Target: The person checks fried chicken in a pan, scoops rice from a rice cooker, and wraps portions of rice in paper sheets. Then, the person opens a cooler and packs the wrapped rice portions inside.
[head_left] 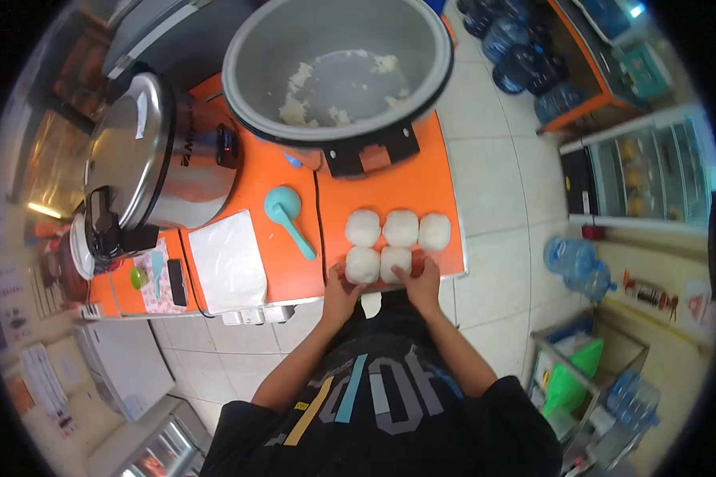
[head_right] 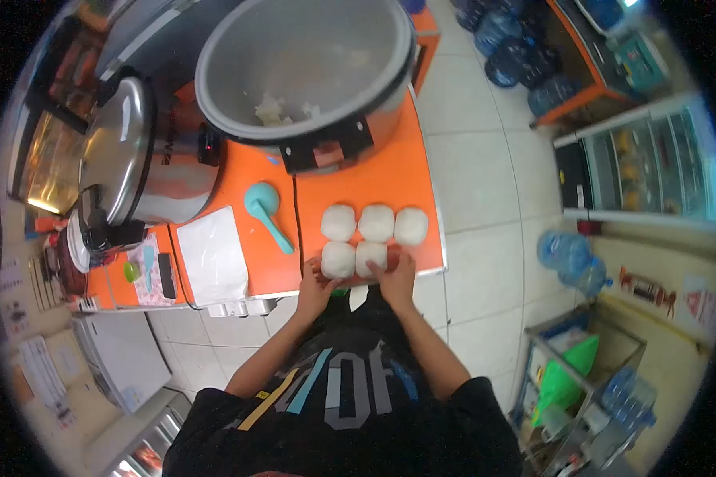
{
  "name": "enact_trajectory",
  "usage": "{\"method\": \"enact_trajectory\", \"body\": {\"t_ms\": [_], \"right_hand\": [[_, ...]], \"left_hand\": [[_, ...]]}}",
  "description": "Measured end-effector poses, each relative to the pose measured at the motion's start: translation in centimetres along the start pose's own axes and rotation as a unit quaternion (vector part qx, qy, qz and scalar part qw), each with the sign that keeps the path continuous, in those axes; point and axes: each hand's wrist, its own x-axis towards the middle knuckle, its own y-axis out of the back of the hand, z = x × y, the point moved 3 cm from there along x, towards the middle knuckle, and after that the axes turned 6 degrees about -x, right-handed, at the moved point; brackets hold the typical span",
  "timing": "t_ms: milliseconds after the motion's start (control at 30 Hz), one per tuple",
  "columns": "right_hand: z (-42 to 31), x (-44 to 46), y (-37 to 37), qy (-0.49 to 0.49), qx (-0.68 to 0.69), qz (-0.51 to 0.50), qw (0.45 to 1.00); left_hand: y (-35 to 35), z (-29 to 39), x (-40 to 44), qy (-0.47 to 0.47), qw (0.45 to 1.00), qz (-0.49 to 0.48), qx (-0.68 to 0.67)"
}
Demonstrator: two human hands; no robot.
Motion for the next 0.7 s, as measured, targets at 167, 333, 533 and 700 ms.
{"method": "enact_trajectory", "body": {"t_ms": [167,333,533,700], "right_hand": [[-4.2,2.3,4.6,0.11,-0.054,-0.021,0.992],[-9.7,8.9,13.7,0.013,-0.123,-0.381,0.916],[-12.0,6.9,6.9,0.153,-0.131,-0.482,0.853],[-20.7,5.3,-8.8,0.417,-0.113,-0.184,0.883]], "left_hand": [[0.7,1.7,-0.9,0.021,0.998,0.037,0.037],[2.6,4.3,-3.4,0.081,0.996,0.025,0.042],[5.7,3.4,-6.5,0.156,0.963,0.217,0.041],[6.5,3.0,-8.2,0.171,0.955,0.24,-0.024]]}}
